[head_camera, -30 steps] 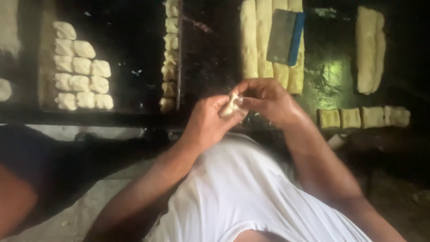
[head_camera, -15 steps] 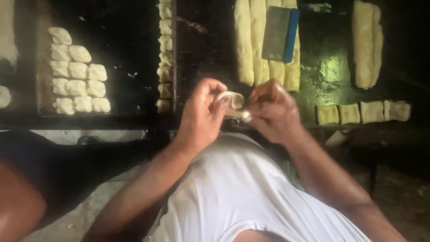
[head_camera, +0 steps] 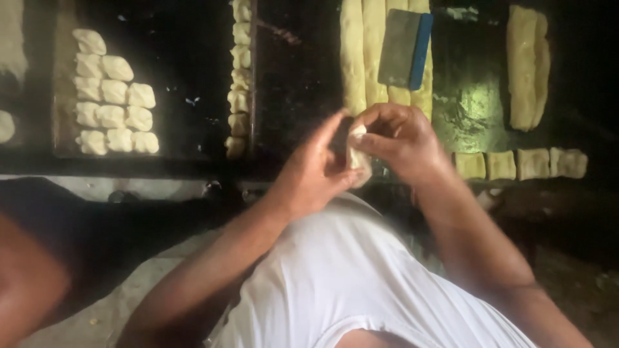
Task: Manually shape small pieces of dough and place them onto baking trays.
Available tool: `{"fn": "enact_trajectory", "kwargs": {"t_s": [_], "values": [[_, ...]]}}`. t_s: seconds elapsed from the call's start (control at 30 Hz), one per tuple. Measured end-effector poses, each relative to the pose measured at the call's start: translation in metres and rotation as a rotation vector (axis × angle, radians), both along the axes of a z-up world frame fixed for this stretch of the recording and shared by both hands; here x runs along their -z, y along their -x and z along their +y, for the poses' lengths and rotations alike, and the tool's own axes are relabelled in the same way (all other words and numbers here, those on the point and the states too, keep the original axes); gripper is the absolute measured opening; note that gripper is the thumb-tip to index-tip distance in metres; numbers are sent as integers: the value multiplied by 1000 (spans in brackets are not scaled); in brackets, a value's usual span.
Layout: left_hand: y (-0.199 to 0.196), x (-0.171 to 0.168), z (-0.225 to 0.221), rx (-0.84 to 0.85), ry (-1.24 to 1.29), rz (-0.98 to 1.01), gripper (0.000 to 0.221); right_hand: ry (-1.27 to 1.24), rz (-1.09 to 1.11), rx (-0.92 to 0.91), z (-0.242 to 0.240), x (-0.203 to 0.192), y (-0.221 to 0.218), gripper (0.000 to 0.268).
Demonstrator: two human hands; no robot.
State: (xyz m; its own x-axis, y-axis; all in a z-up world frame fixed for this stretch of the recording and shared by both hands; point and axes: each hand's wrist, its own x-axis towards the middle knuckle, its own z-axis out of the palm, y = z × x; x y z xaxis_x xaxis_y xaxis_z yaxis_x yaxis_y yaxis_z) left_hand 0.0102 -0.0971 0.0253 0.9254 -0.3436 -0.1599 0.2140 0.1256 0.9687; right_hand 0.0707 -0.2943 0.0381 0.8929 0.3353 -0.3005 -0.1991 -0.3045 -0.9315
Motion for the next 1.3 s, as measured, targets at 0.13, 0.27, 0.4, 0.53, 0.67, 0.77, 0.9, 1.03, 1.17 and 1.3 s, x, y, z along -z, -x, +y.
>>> {"fn": "enact_trajectory", "kwargs": {"t_s": [0.13, 0.27, 0.4, 0.53, 0.67, 0.77, 0.9, 1.03, 1.17, 1.3], "values": [[2, 26, -3, -22, -58, -213, 29, 380, -900, -34, 11, 0, 32, 18], [2, 6, 5, -170, 322, 154, 37, 376, -1288, -157, 11, -3, 41, 31], [-1, 8, 3, -196, 285, 261, 31, 398, -1397, -216, -12, 30, 35, 22], [0, 13, 2, -278, 109, 0, 28, 322, -1286, -361, -19, 38, 18, 17], [4, -5, 9, -151, -384, -144, 26, 505, -1179, -283, 23, -26, 21, 46], [5, 22, 15, -178, -240, -106, 53, 440, -863, -373, 25, -16, 20, 48], [5, 43, 30, -383, -155, -443, 92, 531, -77, -230, 40, 15, 1, 25], [11, 33, 66, -486, -176, -437, 74, 739, -82, -352, 21, 97, -23, 20], [27, 35, 114, -645, -154, -392, 55, 620, -102, -278, 23, 70, -19, 27], [49, 44, 160, -771, -183, -375, 48, 792, 81, -244, 85, 12, 2, 25]]}}
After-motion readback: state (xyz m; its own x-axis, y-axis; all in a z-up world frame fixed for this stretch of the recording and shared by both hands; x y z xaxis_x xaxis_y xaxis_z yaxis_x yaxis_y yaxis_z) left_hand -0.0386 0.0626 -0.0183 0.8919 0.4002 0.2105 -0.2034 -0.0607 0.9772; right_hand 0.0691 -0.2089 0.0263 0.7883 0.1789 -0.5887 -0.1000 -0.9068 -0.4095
